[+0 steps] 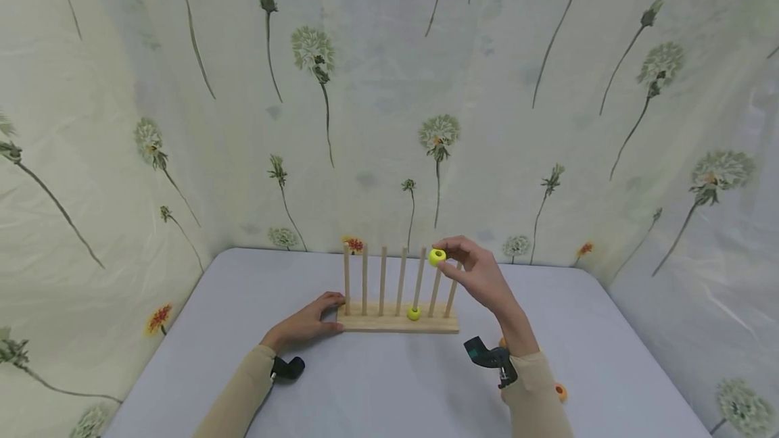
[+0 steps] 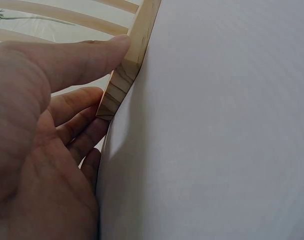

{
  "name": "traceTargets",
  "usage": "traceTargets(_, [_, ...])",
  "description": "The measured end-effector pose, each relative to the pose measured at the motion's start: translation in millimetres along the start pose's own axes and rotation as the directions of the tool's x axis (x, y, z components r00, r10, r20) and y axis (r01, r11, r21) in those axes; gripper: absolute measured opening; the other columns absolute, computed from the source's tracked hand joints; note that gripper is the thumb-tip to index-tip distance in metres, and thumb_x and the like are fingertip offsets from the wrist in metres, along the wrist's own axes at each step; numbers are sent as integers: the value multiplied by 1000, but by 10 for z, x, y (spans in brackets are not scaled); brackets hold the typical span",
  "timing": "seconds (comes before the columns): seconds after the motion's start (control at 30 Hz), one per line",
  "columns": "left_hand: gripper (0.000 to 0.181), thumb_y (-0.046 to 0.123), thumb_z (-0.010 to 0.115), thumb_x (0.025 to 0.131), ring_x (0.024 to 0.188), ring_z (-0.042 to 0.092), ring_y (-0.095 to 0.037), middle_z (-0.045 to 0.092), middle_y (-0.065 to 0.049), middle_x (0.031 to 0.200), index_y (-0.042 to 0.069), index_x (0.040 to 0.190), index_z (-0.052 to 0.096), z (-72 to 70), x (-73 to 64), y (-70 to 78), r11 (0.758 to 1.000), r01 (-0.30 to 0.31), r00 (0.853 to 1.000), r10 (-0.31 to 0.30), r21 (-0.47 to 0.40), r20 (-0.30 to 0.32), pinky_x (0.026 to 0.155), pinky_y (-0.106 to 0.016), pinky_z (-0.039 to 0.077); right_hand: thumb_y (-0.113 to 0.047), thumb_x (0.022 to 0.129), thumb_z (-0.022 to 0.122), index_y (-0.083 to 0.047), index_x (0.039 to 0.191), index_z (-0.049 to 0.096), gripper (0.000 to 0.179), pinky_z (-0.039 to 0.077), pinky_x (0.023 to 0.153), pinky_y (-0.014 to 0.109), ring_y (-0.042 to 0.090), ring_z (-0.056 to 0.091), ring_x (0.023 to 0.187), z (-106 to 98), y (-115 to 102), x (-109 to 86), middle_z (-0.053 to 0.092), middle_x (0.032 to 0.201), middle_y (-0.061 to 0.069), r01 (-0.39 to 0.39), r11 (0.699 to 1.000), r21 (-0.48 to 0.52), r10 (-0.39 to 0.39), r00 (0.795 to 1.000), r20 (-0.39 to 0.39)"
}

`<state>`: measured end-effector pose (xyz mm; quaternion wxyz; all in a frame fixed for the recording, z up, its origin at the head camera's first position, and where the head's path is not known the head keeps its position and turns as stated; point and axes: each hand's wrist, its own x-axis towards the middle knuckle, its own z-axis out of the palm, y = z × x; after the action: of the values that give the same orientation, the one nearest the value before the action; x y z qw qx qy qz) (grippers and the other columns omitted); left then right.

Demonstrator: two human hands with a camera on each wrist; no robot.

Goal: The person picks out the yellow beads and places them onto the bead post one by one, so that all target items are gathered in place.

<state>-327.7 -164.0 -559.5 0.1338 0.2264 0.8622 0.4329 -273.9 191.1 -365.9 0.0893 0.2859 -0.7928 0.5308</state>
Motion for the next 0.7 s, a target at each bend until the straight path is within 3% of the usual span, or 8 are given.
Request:
traceTargets(0.3, [62,32,71,88,146,21,-35,30,-7,155,16,142,47,3,7,-23,1000,-8,1000,8,-17,-2,116,-58,20,0,89,66,5,119,60,31,50,90,18,12,59,107,-47,-7,119,61,119,19,4,1000,-7,-4,1000,-4])
traceTargets(0.5, [63,34,70,88,146,21,-34,30,-7,155,16,142,46,1,18,-29,1000,-9,1000,9,-10,6,116,-57,19,-3,90,66,1,121,60,32,49,88,15,22,60,109,-41,59,215,61,119,16,-25,999,-38,25,1000,-9])
traceTargets(0.7, [64,34,70,88,145,23,-36,31,-10,154,13,143,45,-6,16,-30,1000,-26,1000,27,-4,4,116,-58,20,-14,91,68,-8,122,62,32,49,97,31,24,59,113,-18,313,301,62,121,8,-36,996,-87,34,999,-28])
